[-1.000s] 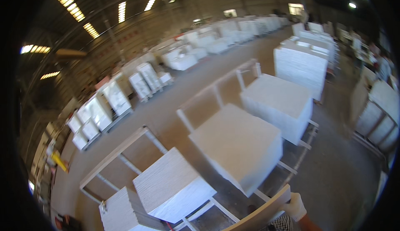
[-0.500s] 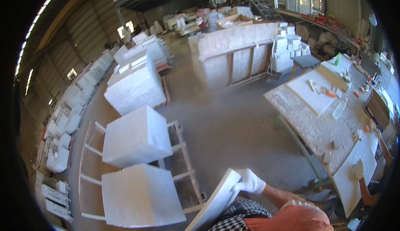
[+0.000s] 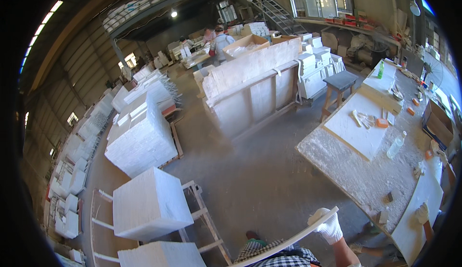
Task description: The person scrapes a white stone slab with a metal scraper, then wipes the surface with a cloth. The person lifts the slab and places it on a stack of similar slabs, then retrieves another slab and returns to the workbench.
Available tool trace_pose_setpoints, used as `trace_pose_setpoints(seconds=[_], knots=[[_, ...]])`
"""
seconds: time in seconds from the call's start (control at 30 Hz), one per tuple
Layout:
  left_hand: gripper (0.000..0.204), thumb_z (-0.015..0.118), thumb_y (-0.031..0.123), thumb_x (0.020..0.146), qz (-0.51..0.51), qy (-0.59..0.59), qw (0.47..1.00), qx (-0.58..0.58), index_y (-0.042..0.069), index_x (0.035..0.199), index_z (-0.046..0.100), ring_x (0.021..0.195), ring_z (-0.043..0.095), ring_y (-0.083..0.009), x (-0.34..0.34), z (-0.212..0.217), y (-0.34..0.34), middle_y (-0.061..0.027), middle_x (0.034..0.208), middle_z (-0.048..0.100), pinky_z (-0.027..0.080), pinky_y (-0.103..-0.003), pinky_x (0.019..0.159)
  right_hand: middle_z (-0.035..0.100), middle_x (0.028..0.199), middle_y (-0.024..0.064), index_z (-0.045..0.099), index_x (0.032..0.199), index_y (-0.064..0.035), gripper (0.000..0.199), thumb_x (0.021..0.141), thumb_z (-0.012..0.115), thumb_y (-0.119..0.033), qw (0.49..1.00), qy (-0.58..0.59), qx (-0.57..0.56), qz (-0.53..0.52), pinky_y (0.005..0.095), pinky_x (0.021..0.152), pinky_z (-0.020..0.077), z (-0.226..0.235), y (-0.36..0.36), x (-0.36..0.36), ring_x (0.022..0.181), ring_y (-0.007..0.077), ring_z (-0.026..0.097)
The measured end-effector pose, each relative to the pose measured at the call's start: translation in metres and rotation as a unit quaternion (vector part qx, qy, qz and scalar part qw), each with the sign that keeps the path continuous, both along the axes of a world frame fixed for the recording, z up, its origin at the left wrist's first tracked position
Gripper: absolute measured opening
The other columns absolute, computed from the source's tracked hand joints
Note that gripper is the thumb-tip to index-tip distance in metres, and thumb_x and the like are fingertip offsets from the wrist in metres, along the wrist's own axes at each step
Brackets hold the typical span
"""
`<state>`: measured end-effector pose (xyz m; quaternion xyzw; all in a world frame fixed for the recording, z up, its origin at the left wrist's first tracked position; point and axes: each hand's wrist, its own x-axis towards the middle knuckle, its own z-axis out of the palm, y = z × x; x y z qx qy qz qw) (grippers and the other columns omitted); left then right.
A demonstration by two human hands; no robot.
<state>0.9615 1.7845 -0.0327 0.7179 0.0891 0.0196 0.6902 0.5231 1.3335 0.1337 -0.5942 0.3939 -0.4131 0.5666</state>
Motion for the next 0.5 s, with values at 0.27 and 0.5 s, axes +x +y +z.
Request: trace_pose_setpoints(seconds=[0.27, 0.5], knots=[[0.025, 0.068, 0.034, 0.095, -0.168, -0.116, 0.962, 0.183, 0.01, 0.095, 0.076, 0.08, 0.072, -0.0304, 0.17, 0.038, -0.266, -0.0125, 0.082, 0.075, 0.059, -0.048, 0.08, 0.073, 0.075, 0.0081, 0.07, 0.076, -0.0023, 0.064, 0.063, 0.097, -0.059, 0.994, -0.071, -0.026, -0.079, 0.0351, 0.071, 0.0594, -0.005, -0.092, 0.1, 0.069, 0.0191, 0.071], [0.025, 0.069, 0.033, 0.094, -0.259, -0.207, 0.902, 0.277, 0.009, 0.091, 0.076, 0.08, 0.072, -0.0302, 0.283, 0.04, -0.436, -0.0122, 0.08, 0.075, 0.059, -0.047, 0.078, 0.068, 0.068, 0.0041, 0.072, 0.078, -0.0004, 0.063, 0.063, 0.095, -0.057, 0.98, 0.004, 0.009, -0.199, 0.0302, 0.06, 0.0522, 0.021, -0.154, 0.184, 0.065, 0.015, 0.067]])
